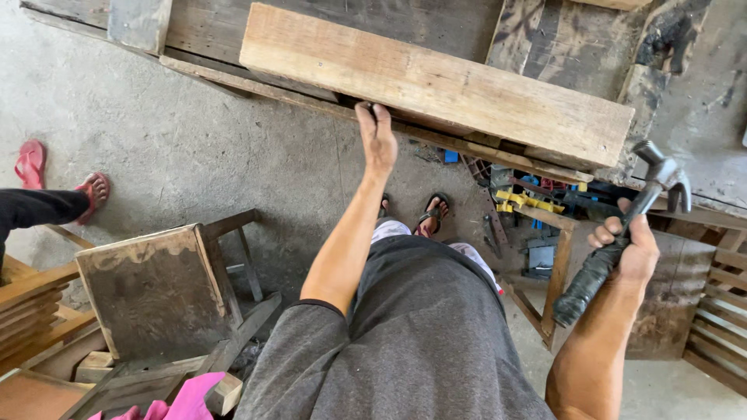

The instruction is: The person hammers nails into wooden planks on a workbench. They repeatedly position planks, place nails, and strike them with a hammer, then move the planks aside.

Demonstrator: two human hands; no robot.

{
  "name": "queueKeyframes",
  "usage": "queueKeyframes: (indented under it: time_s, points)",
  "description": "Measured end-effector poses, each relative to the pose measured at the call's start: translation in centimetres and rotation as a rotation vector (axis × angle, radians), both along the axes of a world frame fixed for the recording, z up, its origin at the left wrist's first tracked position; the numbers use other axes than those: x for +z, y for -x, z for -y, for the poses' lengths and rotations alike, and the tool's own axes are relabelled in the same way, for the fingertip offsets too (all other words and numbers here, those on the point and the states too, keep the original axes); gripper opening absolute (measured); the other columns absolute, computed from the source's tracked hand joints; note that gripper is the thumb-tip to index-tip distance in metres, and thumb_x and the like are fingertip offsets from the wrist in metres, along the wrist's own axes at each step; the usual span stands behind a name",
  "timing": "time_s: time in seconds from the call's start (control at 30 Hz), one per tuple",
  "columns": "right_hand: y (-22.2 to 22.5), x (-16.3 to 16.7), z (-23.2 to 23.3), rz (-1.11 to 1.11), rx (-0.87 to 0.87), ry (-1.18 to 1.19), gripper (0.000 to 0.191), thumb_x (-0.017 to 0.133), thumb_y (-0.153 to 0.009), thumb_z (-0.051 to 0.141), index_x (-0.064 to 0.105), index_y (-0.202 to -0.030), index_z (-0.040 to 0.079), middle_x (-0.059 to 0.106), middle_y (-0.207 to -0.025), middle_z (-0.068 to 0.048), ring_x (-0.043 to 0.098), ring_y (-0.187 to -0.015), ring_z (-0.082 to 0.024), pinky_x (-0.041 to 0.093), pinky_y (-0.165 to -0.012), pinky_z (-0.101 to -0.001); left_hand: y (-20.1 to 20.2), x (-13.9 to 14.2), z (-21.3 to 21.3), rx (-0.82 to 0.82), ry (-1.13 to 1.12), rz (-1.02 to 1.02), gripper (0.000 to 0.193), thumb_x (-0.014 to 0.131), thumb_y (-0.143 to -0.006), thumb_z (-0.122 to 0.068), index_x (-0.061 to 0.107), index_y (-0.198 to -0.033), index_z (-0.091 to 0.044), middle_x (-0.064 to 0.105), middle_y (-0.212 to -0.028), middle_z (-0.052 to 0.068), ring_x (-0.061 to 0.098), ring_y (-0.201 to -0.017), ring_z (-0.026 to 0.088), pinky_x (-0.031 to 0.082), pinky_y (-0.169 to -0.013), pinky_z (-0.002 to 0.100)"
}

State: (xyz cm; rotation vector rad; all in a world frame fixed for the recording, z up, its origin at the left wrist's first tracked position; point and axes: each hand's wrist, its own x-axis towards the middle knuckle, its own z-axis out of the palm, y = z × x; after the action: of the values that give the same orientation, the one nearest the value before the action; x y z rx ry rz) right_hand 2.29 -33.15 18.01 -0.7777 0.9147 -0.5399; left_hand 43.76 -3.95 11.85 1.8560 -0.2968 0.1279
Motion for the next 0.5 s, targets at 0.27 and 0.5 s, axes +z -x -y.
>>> queueKeyframes:
  time_s: [0.27,0.5]
  points:
    - [-1.0,-0.4,1.0,0.152,0.127,-0.065,0.041,0.052,-0.113,0.035,0.053,-0.145,0.009,0.051,-0.085,-0.003,0.048,-0.072,-0.018,0.041,-0.065,-0.0352,0.3,-1.0,1.3,0.010,0.407,-0.125,0.031,0.043,-0.113,-0.035,0.045,-0.114,-0.004,0.047,-0.106,0.005,0.042,-0.100,0.016,0.041,-0.094,0.031]
    - [-0.6,1.3,0.5,0.051,0.047,0.050,0.041,0.052,-0.117,0.033,0.053,-0.147,0.006,0.053,-0.085,-0.005,0.051,-0.072,-0.020,0.042,-0.066,-0.0388,1.4,0.6,-1.3,-0.043,0.312,-0.146,0.027,0.047,-0.115,-0.029,0.047,-0.112,-0.003,0.051,-0.108,0.007,0.046,-0.101,0.015,0.042,-0.096,0.031]
